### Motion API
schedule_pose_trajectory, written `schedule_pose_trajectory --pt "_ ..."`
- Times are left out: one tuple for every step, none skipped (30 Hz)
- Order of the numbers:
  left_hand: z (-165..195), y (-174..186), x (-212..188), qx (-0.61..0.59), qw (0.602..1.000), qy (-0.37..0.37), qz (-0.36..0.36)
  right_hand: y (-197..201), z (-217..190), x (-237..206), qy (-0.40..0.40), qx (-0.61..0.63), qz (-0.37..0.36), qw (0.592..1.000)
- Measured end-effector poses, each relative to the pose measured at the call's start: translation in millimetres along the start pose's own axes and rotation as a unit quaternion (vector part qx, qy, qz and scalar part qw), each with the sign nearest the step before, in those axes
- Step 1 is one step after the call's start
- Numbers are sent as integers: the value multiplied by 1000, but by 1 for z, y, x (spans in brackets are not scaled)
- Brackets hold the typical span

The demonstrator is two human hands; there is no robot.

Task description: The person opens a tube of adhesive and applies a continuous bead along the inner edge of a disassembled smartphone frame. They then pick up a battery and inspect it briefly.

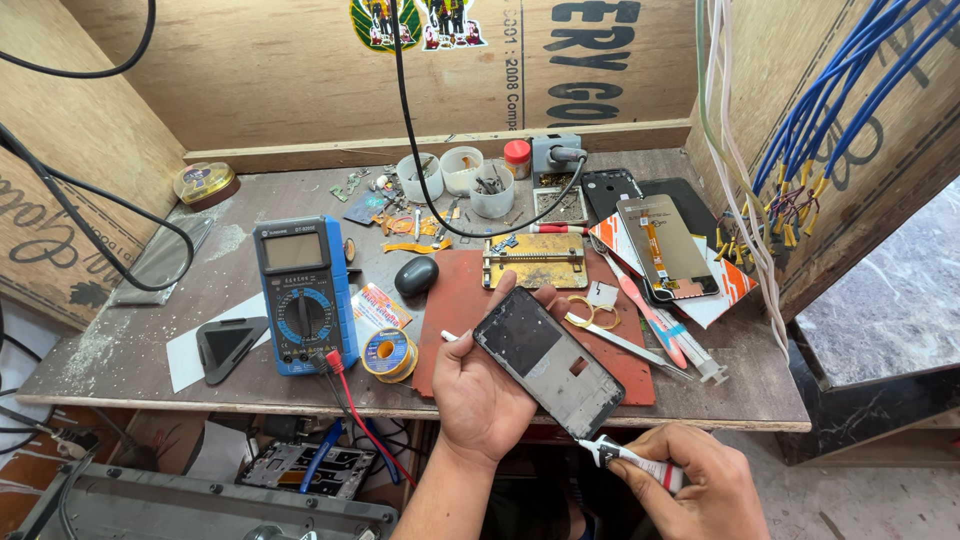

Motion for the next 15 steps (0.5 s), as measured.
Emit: schedule_pose_trajectory --pt "0 0 0 -1 1000 1 0 0 0 0 0 0 0 1000" --pt "0 0 0 -3 1000 1 0 0 1 0 -1 0 0 1000" --pt "0 0 0 -4 1000 2 1 0 1 -1 5 -1 1 1000" --pt "0 0 0 -4 1000 2 0 0 1 -1 10 -2 1 1000" --pt "0 0 0 -3 1000 2 0 0 1 -1 16 -3 2 1000" --pt "0 0 0 -3 1000 1 -1 0 1 -1 17 -2 4 1000" --pt "0 0 0 -5 1000 1 0 1 1 -2 18 -1 5 1000" --pt "0 0 0 -6 1000 1 0 1 2 -2 20 0 7 1000" --pt "0 0 0 -8 1000 1 0 1 1 -2 25 2 6 1000" --pt "0 1 0 -3 1000 0 4 1 0 -2 30 3 5 1000" --pt "1 1 0 2 1000 -1 7 1 -1 -2 36 5 4 999" --pt "1 2 0 7 1000 -3 11 1 0 -2 26 6 1 1000" --pt "1 2 0 4 1000 -3 11 1 0 -2 16 7 -2 1000" --pt "1 2 0 2 1000 -3 11 0 1 -2 6 8 -4 1000" --pt "1 2 0 -1 1000 -4 12 1 0 -2 5 8 -4 1000"
Point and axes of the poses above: each hand's wrist, its own x-axis towards the middle knuckle, its own y-axis out of the back of the hand, z = x × y, the point moved 7 cm from there along x, towards the middle knuckle, and after that the axes turned 7 degrees about x, right-handed, at the moved point
